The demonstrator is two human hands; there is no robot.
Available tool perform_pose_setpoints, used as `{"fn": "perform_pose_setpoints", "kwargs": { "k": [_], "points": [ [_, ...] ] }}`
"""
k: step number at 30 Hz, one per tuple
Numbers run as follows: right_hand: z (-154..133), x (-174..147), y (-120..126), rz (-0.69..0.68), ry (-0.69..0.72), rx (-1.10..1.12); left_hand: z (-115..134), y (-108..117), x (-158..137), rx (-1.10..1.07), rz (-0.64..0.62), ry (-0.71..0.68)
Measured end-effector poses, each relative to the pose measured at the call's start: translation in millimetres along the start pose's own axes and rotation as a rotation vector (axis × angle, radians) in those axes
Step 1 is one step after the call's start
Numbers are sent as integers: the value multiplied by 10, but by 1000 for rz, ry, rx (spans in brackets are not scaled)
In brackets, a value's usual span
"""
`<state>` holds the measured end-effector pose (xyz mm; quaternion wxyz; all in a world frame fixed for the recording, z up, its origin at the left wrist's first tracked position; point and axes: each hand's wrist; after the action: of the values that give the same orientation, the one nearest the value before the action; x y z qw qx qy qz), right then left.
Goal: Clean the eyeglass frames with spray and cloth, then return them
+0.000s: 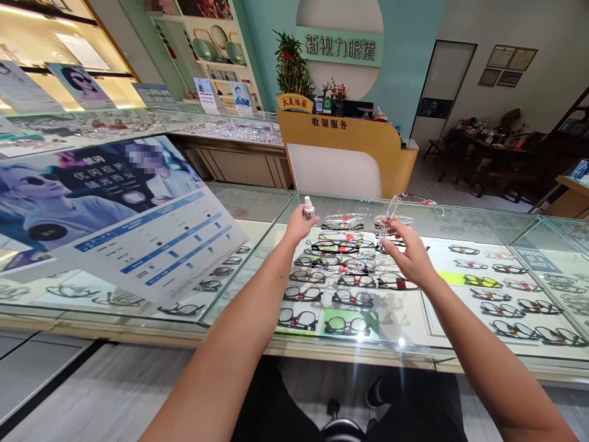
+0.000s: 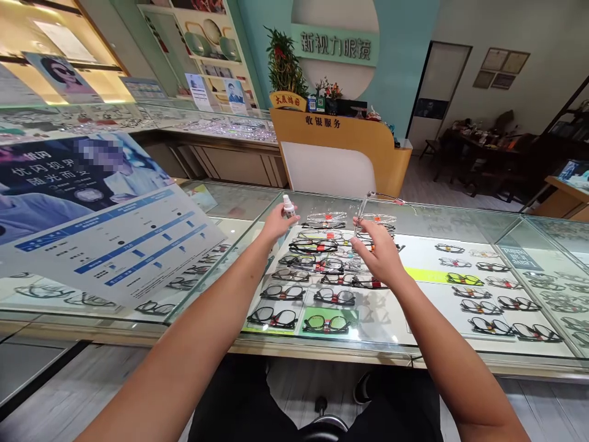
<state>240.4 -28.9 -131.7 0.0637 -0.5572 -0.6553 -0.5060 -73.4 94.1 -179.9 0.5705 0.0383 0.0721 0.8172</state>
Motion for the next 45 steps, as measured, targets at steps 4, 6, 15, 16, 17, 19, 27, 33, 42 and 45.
{"fn": "perform_pose_setpoints", "kwargs": {
  "k": [4,6,15,16,17,19,27,33,42,45],
  "points": [
    [15,0,5,9,-12,27,107,-26,-70,-66,-12,21],
    [13,1,11,15,-26,41,214,-42,-130,-144,-27,34],
    [-94,-7,12,-3,-7,139,757,-162,-868,-546,-620,70],
    [-103,-10,10,-9,2,149,788,-175,-947,-550,-690,80],
    [-110,-13,8,-17,7,161,810,-188,-1012,-542,-741,91],
    [-123,-19,4,-44,2,195,825,-220,-1095,-488,-804,97],
    [-226,-16,-9,-158,-36,395,644,-403,-1132,-57,-573,-243],
    [-253,-20,-8,-209,-50,470,593,-424,-1163,20,-513,-301],
    [-159,8,-22,-16,-139,483,591,-435,-1227,88,-570,-368],
    [-142,15,-25,-6,-145,500,551,-478,-1280,188,-584,-448]
  ]
}}
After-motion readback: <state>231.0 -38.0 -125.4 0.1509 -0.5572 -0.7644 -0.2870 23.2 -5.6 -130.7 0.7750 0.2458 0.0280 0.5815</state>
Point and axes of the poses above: each hand's wrist, its own x-axis towards the middle knuckle, its own y-axis out of the back of the hand, z = x × y, and after that the axes turned 10 degrees about y, right-handed
